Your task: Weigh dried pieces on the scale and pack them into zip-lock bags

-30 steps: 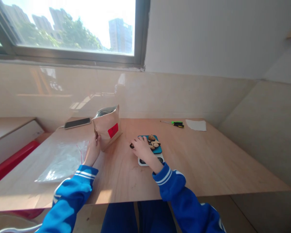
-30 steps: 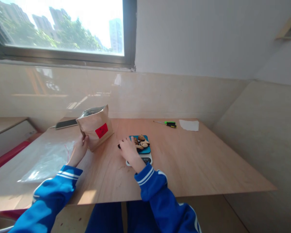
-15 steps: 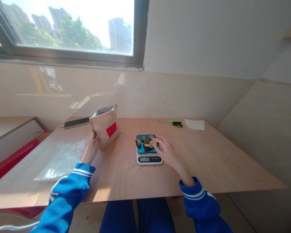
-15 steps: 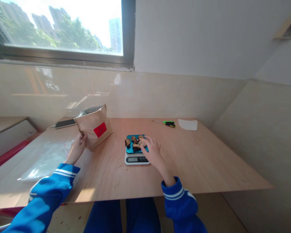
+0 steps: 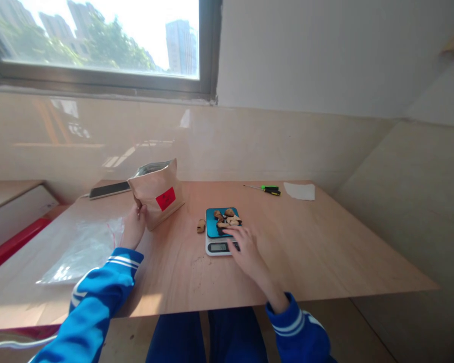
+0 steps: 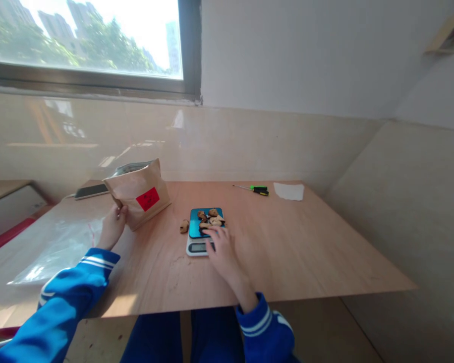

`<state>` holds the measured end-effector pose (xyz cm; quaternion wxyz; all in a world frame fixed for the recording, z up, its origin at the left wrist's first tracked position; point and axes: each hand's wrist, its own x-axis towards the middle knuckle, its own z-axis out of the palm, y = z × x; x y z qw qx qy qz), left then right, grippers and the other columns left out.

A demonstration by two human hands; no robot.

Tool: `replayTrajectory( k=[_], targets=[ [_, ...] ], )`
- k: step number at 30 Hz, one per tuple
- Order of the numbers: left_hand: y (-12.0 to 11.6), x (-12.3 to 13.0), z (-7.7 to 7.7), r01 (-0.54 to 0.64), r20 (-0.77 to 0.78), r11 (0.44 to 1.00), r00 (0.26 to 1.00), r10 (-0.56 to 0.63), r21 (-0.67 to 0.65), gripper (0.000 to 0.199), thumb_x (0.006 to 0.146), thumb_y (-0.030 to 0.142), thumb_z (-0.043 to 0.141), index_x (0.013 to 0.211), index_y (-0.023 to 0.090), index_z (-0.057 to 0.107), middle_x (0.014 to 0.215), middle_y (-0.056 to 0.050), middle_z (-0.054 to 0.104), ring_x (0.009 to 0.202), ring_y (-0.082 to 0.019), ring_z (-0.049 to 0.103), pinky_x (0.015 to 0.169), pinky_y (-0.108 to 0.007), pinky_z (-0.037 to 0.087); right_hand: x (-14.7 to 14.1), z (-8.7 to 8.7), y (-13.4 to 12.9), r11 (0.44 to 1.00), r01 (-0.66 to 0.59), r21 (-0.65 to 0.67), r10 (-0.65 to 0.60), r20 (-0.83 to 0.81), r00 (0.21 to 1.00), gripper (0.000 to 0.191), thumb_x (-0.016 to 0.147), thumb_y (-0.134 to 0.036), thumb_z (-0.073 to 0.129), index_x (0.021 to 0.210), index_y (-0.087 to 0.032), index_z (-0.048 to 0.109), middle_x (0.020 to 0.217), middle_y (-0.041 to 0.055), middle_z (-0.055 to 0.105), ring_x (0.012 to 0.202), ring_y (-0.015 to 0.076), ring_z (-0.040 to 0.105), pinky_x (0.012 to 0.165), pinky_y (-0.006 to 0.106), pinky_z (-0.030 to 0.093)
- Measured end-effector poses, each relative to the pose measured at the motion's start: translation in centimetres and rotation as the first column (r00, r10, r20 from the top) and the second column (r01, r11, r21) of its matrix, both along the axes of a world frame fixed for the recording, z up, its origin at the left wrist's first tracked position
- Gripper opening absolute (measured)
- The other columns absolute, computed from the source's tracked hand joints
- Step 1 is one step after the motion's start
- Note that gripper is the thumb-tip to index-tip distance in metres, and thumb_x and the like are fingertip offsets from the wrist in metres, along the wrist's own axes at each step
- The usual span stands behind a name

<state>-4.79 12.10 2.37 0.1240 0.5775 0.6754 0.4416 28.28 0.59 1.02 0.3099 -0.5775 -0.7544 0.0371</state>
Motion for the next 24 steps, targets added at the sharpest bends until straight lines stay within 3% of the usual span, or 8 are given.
replayTrajectory(
  k=[3, 6, 9, 14, 19, 22, 24],
  targets=[
    [0.0, -0.1, -0.2, 0.032, -0.006, 0.999, 0.999, -0.032, 0.015, 0.033, 0.088, 0.037, 0.038, 0.107, 0.017, 0.056, 0.107, -0.015, 0.068, 0.106, -0.031, 0.063, 0.088, -0.039, 0.049, -5.7, 1.9, 3.5, 0.988, -0.153, -0.023, 0.154, 0.281, 0.947, 0.033, 0.092, -0.023, 0.048, 0.123, -0.017, 0.058, 0.124, 0.0133, 0.062, 0.116, 0.0293, 0.049, 0.099, 0.047, 0.036],
    [0.1, -0.4, -0.4, 0.059, -0.007, 0.998, 0.998, -0.058, 0.025, 0.036, 0.087, 0.039, 0.036, 0.108, 0.016, 0.055, 0.108, -0.015, 0.068, 0.104, -0.030, 0.064, 0.087, -0.039, 0.049, -9.2, 2.1, 6.4, 0.989, -0.128, -0.069, 0.145, 0.520, 0.842, 0.028, 0.090, -0.009, 0.045, 0.111, -0.010, 0.064, 0.109, 0.0173, 0.067, 0.111, 0.0301, 0.052, 0.103, 0.050, 0.031],
    [0.3, -0.6, -0.5, 0.072, -0.005, 0.997, 0.997, -0.072, 0.035, 0.037, 0.087, 0.041, 0.035, 0.105, 0.016, 0.056, 0.106, -0.015, 0.069, 0.101, -0.029, 0.065, 0.083, -0.039, 0.050, -10.0, 2.0, 7.6, 0.989, -0.092, -0.115, 0.143, 0.616, 0.775, 0.029, 0.088, -0.001, 0.043, 0.099, -0.010, 0.068, 0.100, 0.0161, 0.069, 0.106, 0.0281, 0.055, 0.105, 0.048, 0.029],
    [0.6, -0.8, -0.7, 0.085, 0.003, 0.995, 0.996, -0.086, 0.042, 0.038, 0.086, 0.045, 0.035, 0.101, 0.017, 0.056, 0.099, -0.012, 0.070, 0.094, -0.028, 0.066, 0.077, -0.038, 0.050, -7.3, 2.9, 7.0, 0.995, -0.094, -0.028, 0.095, 0.511, 0.854, 0.020, 0.090, -0.016, 0.051, 0.102, -0.015, 0.066, 0.107, 0.0137, 0.068, 0.112, 0.0292, 0.052, 0.104, 0.052, 0.030],
    [0.5, -0.9, -0.9, 0.080, 0.001, 0.996, 0.997, -0.080, 0.035, 0.038, 0.085, 0.047, 0.035, 0.097, 0.018, 0.055, 0.094, -0.012, 0.069, 0.091, -0.028, 0.065, 0.074, -0.037, 0.049, -4.1, 3.7, 6.5, 0.991, -0.091, -0.094, 0.122, 0.415, 0.902, 0.024, 0.090, -0.021, 0.051, 0.109, -0.021, 0.066, 0.129, 0.0130, 0.060, 0.128, 0.0332, 0.042, 0.105, 0.062, 0.023],
    [0.6, -1.2, -0.9, 0.077, -0.007, 0.997, 0.997, -0.077, 0.018, 0.037, 0.084, 0.047, 0.036, 0.096, 0.018, 0.055, 0.091, -0.010, 0.070, 0.085, -0.026, 0.065, 0.070, -0.035, 0.049, -2.0, 4.3, 5.3, 0.992, -0.113, -0.059, 0.122, 0.201, 0.972, 0.030, 0.091, -0.028, 0.052, 0.119, -0.028, 0.063, 0.143, 0.0087, 0.049, 0.134, 0.0313, 0.038, 0.106, 0.059, 0.026],
    [0.8, -1.5, -0.9, 0.078, -0.015, 0.997, 0.997, -0.078, 0.006, 0.036, 0.083, 0.048, 0.037, 0.094, 0.018, 0.054, 0.088, -0.009, 0.070, 0.082, -0.025, 0.065, 0.070, -0.034, 0.049, 0.1, 4.0, 3.6, 0.997, -0.082, 0.000, 0.081, 0.033, 0.996, 0.029, 0.092, -0.030, 0.050, 0.117, -0.030, 0.064, 0.138, 0.0070, 0.054, 0.130, 0.0285, 0.043, 0.105, 0.053, 0.031]
  ],
)
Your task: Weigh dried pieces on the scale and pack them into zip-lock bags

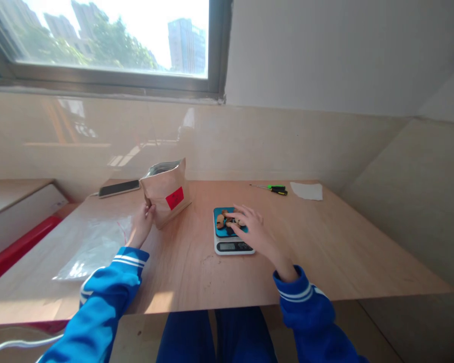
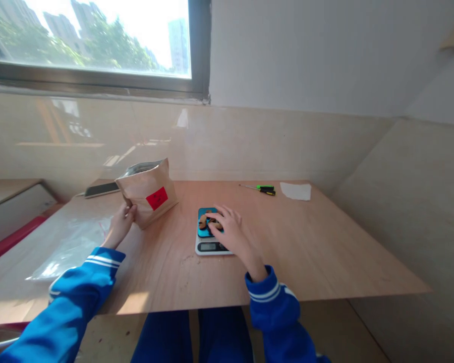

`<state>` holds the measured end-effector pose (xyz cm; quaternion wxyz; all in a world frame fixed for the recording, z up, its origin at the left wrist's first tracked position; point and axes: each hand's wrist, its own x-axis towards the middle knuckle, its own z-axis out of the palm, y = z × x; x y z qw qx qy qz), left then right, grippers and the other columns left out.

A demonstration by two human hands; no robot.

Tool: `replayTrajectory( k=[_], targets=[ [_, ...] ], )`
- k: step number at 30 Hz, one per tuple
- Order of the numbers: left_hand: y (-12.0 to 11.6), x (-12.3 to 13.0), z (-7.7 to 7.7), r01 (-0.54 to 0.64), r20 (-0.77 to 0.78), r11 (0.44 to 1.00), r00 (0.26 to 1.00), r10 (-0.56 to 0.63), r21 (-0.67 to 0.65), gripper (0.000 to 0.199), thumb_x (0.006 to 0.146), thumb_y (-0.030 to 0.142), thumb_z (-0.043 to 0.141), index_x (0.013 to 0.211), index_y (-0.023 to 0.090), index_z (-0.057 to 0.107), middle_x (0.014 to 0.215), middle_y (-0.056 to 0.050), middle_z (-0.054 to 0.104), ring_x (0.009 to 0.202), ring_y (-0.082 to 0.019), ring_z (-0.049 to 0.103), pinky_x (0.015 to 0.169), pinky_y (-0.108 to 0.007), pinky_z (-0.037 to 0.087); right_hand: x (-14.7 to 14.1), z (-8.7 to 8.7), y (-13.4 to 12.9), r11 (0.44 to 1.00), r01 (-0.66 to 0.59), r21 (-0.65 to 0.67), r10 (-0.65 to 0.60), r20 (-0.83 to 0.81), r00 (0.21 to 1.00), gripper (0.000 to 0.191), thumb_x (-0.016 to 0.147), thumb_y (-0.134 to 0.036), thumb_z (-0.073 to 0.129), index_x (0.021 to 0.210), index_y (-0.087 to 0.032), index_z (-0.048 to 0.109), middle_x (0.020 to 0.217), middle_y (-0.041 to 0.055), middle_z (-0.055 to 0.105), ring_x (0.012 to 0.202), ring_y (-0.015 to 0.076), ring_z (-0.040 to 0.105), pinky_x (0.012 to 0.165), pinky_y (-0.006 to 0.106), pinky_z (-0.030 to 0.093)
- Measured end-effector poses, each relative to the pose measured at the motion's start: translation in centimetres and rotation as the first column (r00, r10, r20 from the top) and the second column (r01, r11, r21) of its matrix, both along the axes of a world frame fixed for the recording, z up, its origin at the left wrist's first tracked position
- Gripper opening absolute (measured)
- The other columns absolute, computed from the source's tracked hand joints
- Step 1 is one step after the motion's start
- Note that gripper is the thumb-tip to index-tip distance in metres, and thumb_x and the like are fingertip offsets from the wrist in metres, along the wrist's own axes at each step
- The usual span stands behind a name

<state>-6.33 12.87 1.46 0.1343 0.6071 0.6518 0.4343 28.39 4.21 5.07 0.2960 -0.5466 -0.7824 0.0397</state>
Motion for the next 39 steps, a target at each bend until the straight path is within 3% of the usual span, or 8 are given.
replayTrajectory(
  k=[5, 8, 10, 13, 18, 25, 34, 39],
  targets=[
    [0.3, -0.4, -0.2, -0.010, -0.016, 1.000, 1.000, 0.009, -0.017, 0.035, 0.083, 0.048, 0.039, 0.095, 0.019, 0.054, 0.083, -0.007, 0.068, 0.079, -0.024, 0.066, 0.071, -0.034, 0.049, 7.0, -5.3, -5.6, 0.978, 0.203, 0.050, -0.174, -0.340, 0.924, 0.027, 0.091, -0.030, 0.045, 0.100, -0.024, 0.070, 0.111, 0.0102, 0.064, 0.109, 0.0249, 0.056, 0.097, 0.046, 0.041],
    [0.2, -0.2, -0.2, -0.032, -0.042, 0.999, 0.999, 0.031, -0.022, 0.034, 0.083, 0.047, 0.037, 0.094, 0.020, 0.053, 0.082, -0.006, 0.066, 0.079, -0.024, 0.065, 0.070, -0.033, 0.049, 9.9, -8.9, -7.6, 0.932, 0.354, -0.075, -0.342, -0.498, 0.797, 0.028, 0.086, -0.036, 0.048, 0.092, -0.019, 0.070, 0.097, 0.0119, 0.066, 0.095, 0.0261, 0.060, 0.085, 0.043, 0.048],
    [0.1, 0.0, -0.1, -0.042, -0.055, 0.999, 0.998, 0.040, -0.027, 0.034, 0.084, 0.047, 0.035, 0.094, 0.020, 0.053, 0.083, -0.006, 0.066, 0.078, -0.024, 0.065, 0.069, -0.033, 0.049, 10.6, -10.0, -7.9, 0.903, 0.393, -0.174, -0.417, -0.575, 0.703, 0.031, 0.084, -0.039, 0.048, 0.091, -0.018, 0.069, 0.097, 0.0125, 0.067, 0.091, 0.0260, 0.061, 0.082, 0.042, 0.049],
    [-0.1, 0.2, 0.1, -0.052, -0.062, 0.998, 0.997, 0.050, -0.035, 0.034, 0.084, 0.046, 0.036, 0.096, 0.019, 0.052, 0.083, -0.007, 0.065, 0.078, -0.024, 0.065, 0.069, -0.033, 0.049, 10.5, -10.0, -7.7, 0.887, 0.402, -0.227, -0.448, -0.637, 0.628, 0.033, 0.083, -0.041, 0.048, 0.090, -0.016, 0.069, 0.100, 0.0135, 0.067, 0.095, 0.0269, 0.061, 0.085, 0.042, 0.048],
    [-0.4, 0.4, 0.4, -0.060, -0.063, 0.997, 0.996, 0.057, -0.049, 0.033, 0.086, 0.042, 0.036, 0.102, 0.019, 0.053, 0.088, -0.007, 0.067, 0.085, -0.024, 0.066, 0.075, -0.033, 0.049, 10.1, -9.5, -7.7, 0.888, 0.406, -0.218, -0.445, -0.632, 0.634, 0.033, 0.081, -0.041, 0.049, 0.088, -0.016, 0.069, 0.099, 0.0136, 0.068, 0.097, 0.0283, 0.061, 0.086, 0.043, 0.047],
    [-0.2, 0.4, 1.0, -0.072, -0.049, 0.989, 0.997, 0.066, -0.131, 0.028, 0.086, 0.035, 0.040, 0.100, 0.016, 0.055, 0.093, -0.010, 0.069, 0.089, -0.026, 0.067, 0.078, -0.036, 0.051, 10.0, -9.6, -7.7, 0.897, 0.412, -0.160, -0.427, -0.548, 0.719, 0.031, 0.083, -0.038, 0.046, 0.083, -0.017, 0.069, 0.093, 0.0130, 0.067, 0.091, 0.0273, 0.060, 0.082, 0.042, 0.047],
    [-2.1, 1.5, 2.1, -0.058, 0.065, 0.993, 0.996, 0.065, -0.103, 0.050, 0.087, 0.039, 0.047, 0.131, 0.016, 0.042, 0.126, -0.018, 0.062, 0.107, -0.028, 0.065, 0.087, -0.041, 0.053, 9.7, -9.9, -7.8, 0.910, 0.405, -0.083, -0.397, -0.449, 0.801, 0.029, 0.088, -0.033, 0.043, 0.087, -0.018, 0.068, 0.091, 0.0120, 0.065, 0.090, 0.0263, 0.059, 0.080, 0.042, 0.048],
    [-4.3, 1.8, 3.0, -0.127, 0.049, 0.983, 0.990, 0.134, -0.131, 0.059, 0.086, 0.044, 0.049, 0.137, 0.015, 0.040, 0.133, -0.022, 0.057, 0.122, -0.032, 0.057, 0.101, -0.049, 0.045, 6.9, -7.7, -6.4, 0.960, 0.279, -0.035, -0.269, -0.400, 0.876, 0.024, 0.090, -0.030, 0.046, 0.100, -0.022, 0.066, 0.100, 0.0102, 0.062, 0.098, 0.0252, 0.057, 0.087, 0.043, 0.048]
  ],
)
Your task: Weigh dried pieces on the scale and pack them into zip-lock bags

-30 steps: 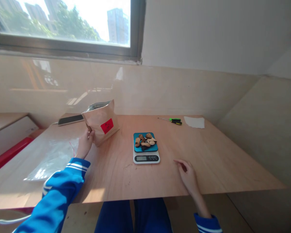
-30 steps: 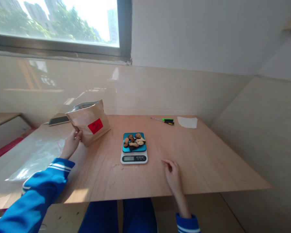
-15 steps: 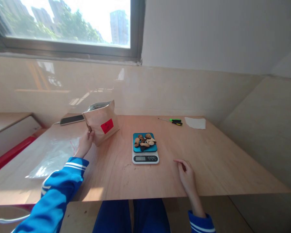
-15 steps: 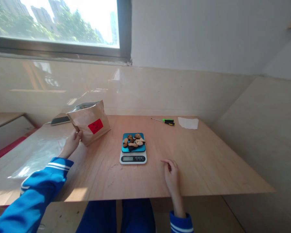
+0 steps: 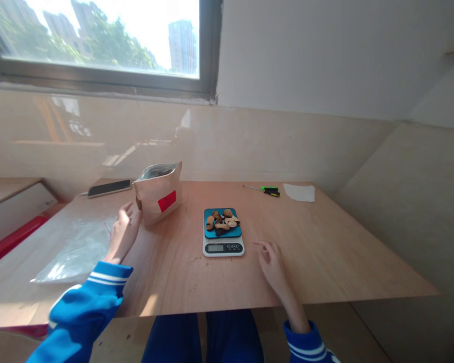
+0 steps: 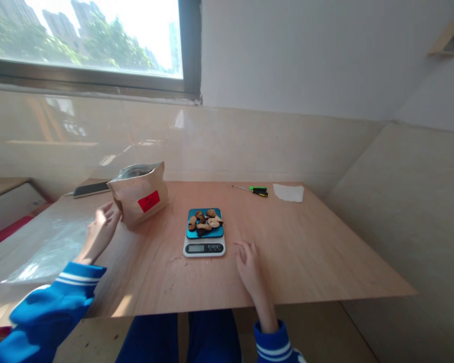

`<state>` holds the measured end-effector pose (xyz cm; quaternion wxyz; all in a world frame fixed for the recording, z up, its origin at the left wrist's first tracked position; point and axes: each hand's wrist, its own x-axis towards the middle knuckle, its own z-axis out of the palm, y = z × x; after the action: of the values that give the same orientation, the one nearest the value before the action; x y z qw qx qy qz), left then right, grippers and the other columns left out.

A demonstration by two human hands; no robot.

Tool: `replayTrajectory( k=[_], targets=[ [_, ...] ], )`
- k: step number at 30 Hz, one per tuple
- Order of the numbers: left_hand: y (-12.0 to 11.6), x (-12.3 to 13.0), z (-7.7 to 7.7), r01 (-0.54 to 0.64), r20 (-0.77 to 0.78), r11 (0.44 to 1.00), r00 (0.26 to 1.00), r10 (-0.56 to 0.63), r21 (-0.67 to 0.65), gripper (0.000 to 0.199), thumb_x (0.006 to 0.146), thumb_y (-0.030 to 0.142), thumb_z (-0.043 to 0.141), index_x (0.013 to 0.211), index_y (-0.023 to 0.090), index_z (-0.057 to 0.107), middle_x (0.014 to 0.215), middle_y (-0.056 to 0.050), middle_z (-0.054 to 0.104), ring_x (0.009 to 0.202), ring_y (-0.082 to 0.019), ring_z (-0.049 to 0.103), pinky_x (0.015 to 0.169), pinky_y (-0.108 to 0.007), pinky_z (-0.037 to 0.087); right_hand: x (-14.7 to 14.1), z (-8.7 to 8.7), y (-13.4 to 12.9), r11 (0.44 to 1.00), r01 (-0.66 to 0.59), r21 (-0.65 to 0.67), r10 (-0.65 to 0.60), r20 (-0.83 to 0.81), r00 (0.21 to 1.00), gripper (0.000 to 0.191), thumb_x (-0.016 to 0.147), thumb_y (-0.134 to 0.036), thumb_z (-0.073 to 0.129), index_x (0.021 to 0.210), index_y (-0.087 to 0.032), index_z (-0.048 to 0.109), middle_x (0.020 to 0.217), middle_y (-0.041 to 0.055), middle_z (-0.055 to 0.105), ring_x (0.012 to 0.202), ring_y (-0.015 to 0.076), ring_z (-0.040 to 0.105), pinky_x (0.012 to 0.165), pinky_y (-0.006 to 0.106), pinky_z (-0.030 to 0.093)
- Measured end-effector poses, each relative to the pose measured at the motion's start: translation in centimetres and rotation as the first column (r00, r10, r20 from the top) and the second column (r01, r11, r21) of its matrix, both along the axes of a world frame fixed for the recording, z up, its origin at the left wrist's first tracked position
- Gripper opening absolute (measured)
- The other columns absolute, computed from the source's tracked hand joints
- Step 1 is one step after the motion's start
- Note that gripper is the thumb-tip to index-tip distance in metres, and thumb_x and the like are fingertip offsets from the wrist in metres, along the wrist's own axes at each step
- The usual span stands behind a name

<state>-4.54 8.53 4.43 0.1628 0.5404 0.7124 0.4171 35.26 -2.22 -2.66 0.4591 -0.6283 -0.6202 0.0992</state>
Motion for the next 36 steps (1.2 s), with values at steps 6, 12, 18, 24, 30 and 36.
replayTrajectory(
  k=[6, 12, 18, 24, 30, 36],
  targets=[
    [-4.1, -1.8, -0.9, -0.008, 0.001, 1.000, 1.000, 0.008, 0.002, 0.061, 0.084, 0.044, 0.046, 0.136, 0.013, 0.041, 0.137, -0.020, 0.053, 0.126, -0.032, 0.052, 0.105, -0.048, 0.042, -4.4, 5.3, 4.9, 0.974, -0.223, -0.040, 0.225, 0.281, 0.933, 0.020, 0.089, -0.023, 0.055, 0.106, -0.023, 0.066, 0.115, 0.0111, 0.057, 0.111, 0.0270, 0.052, 0.097, 0.047, 0.043],
    [-9.0, -5.2, -2.5, -0.125, -0.221, 0.990, 0.966, 0.136, 0.061, 0.049, 0.085, 0.050, 0.035, 0.122, 0.023, 0.053, 0.133, -0.014, 0.056, 0.127, -0.034, 0.050, 0.106, -0.051, 0.040, -6.4, 6.2, 7.4, 0.963, -0.211, -0.169, 0.270, 0.537, 0.799, 0.025, 0.083, -0.023, 0.065, 0.108, -0.019, 0.066, 0.125, 0.0144, 0.054, 0.113, 0.0321, 0.049, 0.092, 0.048, 0.042],
    [-11.9, -6.0, -2.9, -0.131, -0.247, 0.991, 0.960, 0.131, 0.015, 0.043, 0.085, 0.050, 0.034, 0.123, 0.041, 0.053, 0.136, -0.003, 0.055, 0.133, -0.031, 0.045, 0.107, -0.051, 0.040, -6.2, 5.9, 7.9, 0.971, -0.215, -0.102, 0.236, 0.524, 0.819, 0.020, 0.088, -0.029, 0.058, 0.104, -0.023, 0.067, 0.120, 0.0111, 0.058, 0.108, 0.0292, 0.051, 0.089, 0.045, 0.041],
    [-13.3, -5.5, -2.7, -0.077, -0.292, 0.987, 0.949, 0.117, 0.142, 0.050, 0.086, 0.041, 0.037, 0.134, 0.052, 0.042, 0.143, 0.007, 0.050, 0.141, -0.026, 0.033, 0.112, -0.050, 0.034, -4.3, 6.7, 11.5, 0.992, 0.012, -0.122, 0.044, 0.449, 0.892, 0.024, 0.090, -0.027, 0.051, 0.107, -0.018, 0.066, 0.109, 0.0136, 0.065, 0.106, 0.0293, 0.055, 0.088, 0.043, 0.040],
    [-13.7, -5.6, -2.6, -0.088, -0.269, 0.986, 0.955, 0.124, 0.145, 0.057, 0.083, 0.038, 0.041, 0.136, 0.058, 0.039, 0.144, 0.013, 0.046, 0.138, -0.031, 0.036, 0.111, -0.056, 0.034, -4.7, 6.6, 14.3, 0.960, 0.020, -0.278, 0.105, 0.426, 0.899, 0.021, 0.082, -0.037, 0.064, 0.088, -0.019, 0.072, 0.103, 0.0116, 0.071, 0.104, 0.0307, 0.059, 0.088, 0.043, 0.038],
    [-14.1, -6.8, -3.3, -0.090, -0.329, 0.984, 0.934, 0.137, 0.155, 0.058, 0.085, 0.037, 0.039, 0.136, 0.063, 0.032, 0.148, 0.020, 0.038, 0.139, -0.029, 0.036, 0.111, -0.054, 0.035, -0.2, 7.1, 11.3, 0.990, 0.132, -0.055, -0.125, 0.115, 0.985, 0.035, 0.079, -0.050, 0.062, 0.094, -0.019, 0.071, 0.094, 0.0085, 0.074, 0.087, 0.0246, 0.064, 0.084, 0.040, 0.042]
  ],
)
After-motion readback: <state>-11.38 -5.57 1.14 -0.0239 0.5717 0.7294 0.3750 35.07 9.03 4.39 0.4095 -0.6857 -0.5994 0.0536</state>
